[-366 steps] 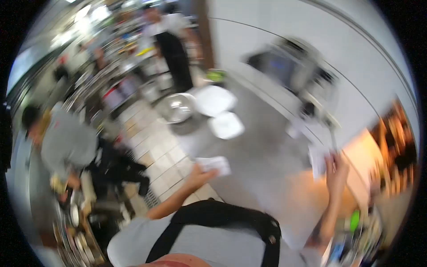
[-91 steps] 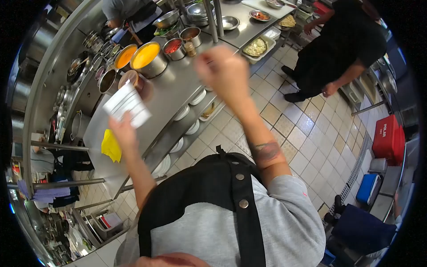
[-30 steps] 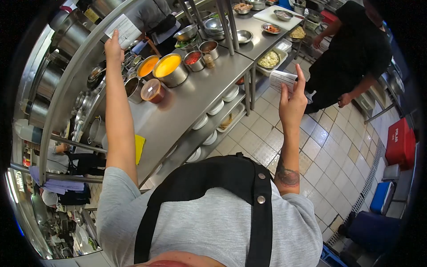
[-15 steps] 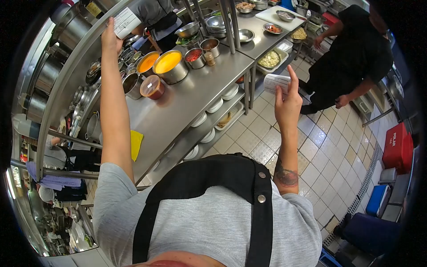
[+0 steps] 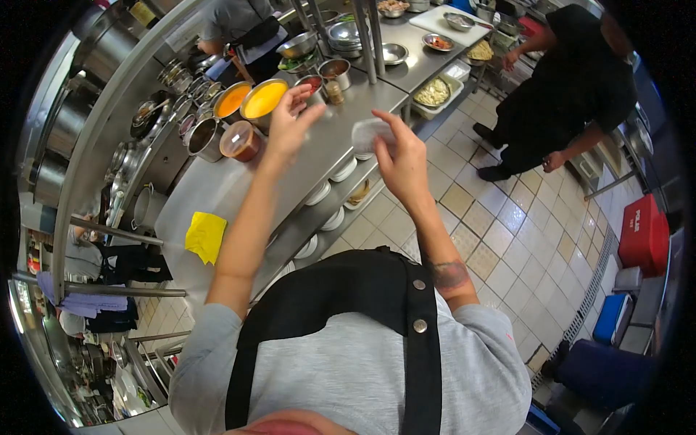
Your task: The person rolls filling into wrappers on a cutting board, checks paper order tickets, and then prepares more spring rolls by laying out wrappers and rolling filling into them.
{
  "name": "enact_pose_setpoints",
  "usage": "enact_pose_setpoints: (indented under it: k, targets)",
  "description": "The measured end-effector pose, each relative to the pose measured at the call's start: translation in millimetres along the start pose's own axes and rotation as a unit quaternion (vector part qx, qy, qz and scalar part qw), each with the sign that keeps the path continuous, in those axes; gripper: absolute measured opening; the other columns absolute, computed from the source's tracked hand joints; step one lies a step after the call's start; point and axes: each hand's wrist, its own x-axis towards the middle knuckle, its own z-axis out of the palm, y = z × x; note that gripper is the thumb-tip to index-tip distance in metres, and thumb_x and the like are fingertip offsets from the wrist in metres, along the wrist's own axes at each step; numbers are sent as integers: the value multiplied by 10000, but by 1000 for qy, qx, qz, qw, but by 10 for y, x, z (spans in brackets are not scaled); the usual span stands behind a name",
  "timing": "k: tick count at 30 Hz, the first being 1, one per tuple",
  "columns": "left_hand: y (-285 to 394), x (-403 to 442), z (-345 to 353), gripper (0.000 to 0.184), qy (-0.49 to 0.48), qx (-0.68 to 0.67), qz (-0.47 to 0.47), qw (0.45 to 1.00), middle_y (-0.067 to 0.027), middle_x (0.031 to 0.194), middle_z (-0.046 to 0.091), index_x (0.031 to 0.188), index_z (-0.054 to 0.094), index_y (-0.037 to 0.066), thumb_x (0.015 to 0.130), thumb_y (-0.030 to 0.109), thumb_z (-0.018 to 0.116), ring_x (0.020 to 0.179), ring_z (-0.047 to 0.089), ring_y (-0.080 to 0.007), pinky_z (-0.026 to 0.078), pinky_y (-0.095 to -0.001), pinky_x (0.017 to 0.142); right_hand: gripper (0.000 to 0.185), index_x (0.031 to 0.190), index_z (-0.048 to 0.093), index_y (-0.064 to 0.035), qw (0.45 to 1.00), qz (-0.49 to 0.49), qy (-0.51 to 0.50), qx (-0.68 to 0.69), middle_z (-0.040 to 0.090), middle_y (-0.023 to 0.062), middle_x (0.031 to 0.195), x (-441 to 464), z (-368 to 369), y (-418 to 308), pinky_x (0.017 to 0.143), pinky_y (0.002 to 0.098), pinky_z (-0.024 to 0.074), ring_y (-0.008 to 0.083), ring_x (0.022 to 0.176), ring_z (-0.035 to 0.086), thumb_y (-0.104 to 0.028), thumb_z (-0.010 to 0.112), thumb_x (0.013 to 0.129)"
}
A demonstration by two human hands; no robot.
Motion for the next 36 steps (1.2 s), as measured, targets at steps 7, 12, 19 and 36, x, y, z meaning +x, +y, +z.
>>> enact_pose_setpoints:
  k: [7, 12, 19, 36]
  targets:
    - [179, -677, 440, 63, 150, -187, 72, 968, -38, 800, 636, 921, 630, -3, 909, 40, 673, 685, 598, -90, 493, -213, 632, 384, 1141, 658, -55, 988, -142, 64, -17, 683, 117, 947, 92, 530, -190, 739, 359, 540, 269, 839, 688, 19, 680, 765]
    - [444, -680, 79, 56, 288, -94, 188, 934, -21, 821, 632, 935, 630, -3, 917, 37, 665, 669, 558, -68, 468, -203, 608, 352, 1121, 682, -63, 979, -82, 170, 79, 686, 108, 927, 300, 417, -168, 679, 311, 522, 205, 795, 680, 82, 637, 803]
    - [104, -770, 27, 113, 286, -105, 98, 947, -27, 897, 635, 1017, 624, 32, 977, 131, 586, 766, 568, -78, 441, -208, 677, 476, 1331, 544, -73, 956, 32, 20, 290, 695, 113, 1034, 215, 489, -172, 714, 249, 532, 122, 876, 661, 72, 590, 880]
    - [-162, -965, 100, 173, 85, -133, -33, 987, 17, 802, 632, 913, 663, -47, 963, 110, 608, 727, 534, -38, 437, -213, 659, 589, 1482, 344, -63, 917, 140, -124, 352, 666, 78, 991, 59, 570, -11, 830, 250, 487, 109, 907, 618, 68, 478, 923]
